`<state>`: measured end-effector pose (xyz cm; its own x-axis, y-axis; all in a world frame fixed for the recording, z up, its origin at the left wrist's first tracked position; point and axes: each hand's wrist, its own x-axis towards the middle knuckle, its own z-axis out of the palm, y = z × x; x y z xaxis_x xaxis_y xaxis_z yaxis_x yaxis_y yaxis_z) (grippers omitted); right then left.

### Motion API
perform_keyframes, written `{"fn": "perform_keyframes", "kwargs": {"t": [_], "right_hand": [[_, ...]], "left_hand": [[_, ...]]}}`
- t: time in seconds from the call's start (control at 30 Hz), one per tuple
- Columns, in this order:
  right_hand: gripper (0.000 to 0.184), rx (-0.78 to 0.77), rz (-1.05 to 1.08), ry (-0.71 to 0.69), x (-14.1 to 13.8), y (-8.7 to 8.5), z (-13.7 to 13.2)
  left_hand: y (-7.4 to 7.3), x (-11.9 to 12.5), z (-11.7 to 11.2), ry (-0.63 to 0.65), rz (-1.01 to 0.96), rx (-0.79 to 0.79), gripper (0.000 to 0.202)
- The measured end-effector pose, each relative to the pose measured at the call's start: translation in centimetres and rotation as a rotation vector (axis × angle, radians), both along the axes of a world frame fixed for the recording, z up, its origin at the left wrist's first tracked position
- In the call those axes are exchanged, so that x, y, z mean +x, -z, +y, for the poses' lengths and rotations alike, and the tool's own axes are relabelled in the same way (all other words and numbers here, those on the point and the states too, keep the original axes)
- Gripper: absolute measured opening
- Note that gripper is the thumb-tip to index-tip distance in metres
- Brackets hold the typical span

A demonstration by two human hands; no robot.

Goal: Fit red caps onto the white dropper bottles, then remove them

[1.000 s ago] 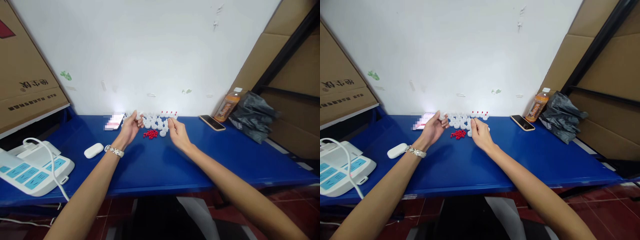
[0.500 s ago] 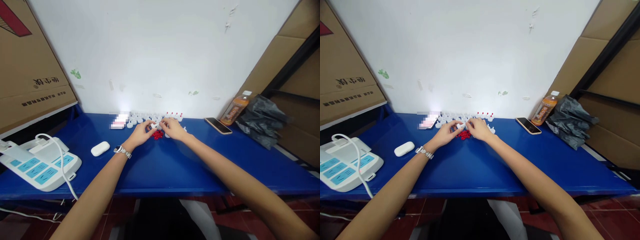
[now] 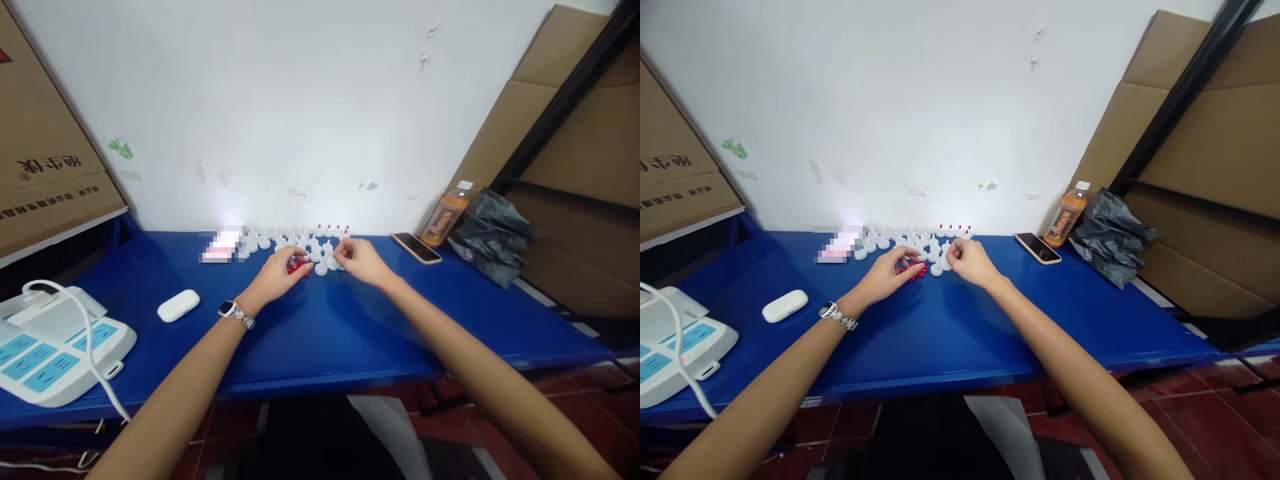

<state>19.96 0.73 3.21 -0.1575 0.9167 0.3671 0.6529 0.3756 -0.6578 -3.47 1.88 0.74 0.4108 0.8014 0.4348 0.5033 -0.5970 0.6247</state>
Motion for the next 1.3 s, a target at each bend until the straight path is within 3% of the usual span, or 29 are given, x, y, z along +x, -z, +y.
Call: {"fn": "perform_keyframes", "kwargs": {"t": [0.17, 0.33, 0.47, 0.57, 0.7, 0.83, 0.9, 1.1, 1.2, 1.3], "right_hand": [[0.010, 0.001, -0.210, -0.040, 0.3, 0.9, -0.5], [0.013, 0.012, -0.167, -0.037, -0.8, 1.8, 0.2], [0.016, 0.058, -0.093, 0.007, 0.0, 1.4, 0.8], [0.014, 0.093, -0.072, 0.091, 2.1, 1.0, 2.6], [0.023, -0.006, -0.112, 0.287, 4.8, 1.4, 6.3], [0.044, -0.103, -0.157, 0.360, 5.2, 2.5, 9.6], [0.046, -0.119, -0.170, 0.356, 4.7, 2.8, 10.7], [0.018, -0.079, -0.180, 0.337, 3.6, 2.4, 11.7], [0.020, -0.022, -0.162, 0.337, 4.1, 2.0, 11.1], [0.035, -0.008, -0.165, 0.360, 4.6, 1.9, 10.9]], "left_hand": [[0.0, 0.3, 0.0, 0.028, 0.006, -0.001, 0.034], [-0.2, 0.5, -0.3, 0.042, 0.052, -0.023, 0.029], [-0.7, 0.7, 0.0, 0.026, 0.079, 0.019, 0.028], [-1.4, 1.4, 0.7, 0.015, 0.106, 0.082, 0.028], [-2.2, 3.5, 2.2, 0.068, 0.142, 0.124, 0.027], [-2.0, 5.6, 3.3, 0.097, 0.147, 0.167, 0.027], [-1.6, 6.2, 3.4, 0.091, 0.120, 0.187, 0.027], [-1.0, 5.0, 2.9, 0.071, 0.086, 0.191, 0.026], [-1.1, 4.2, 2.8, 0.044, 0.066, 0.189, 0.026], [-1.2, 4.0, 2.7, 0.023, 0.045, 0.184, 0.026]]}}
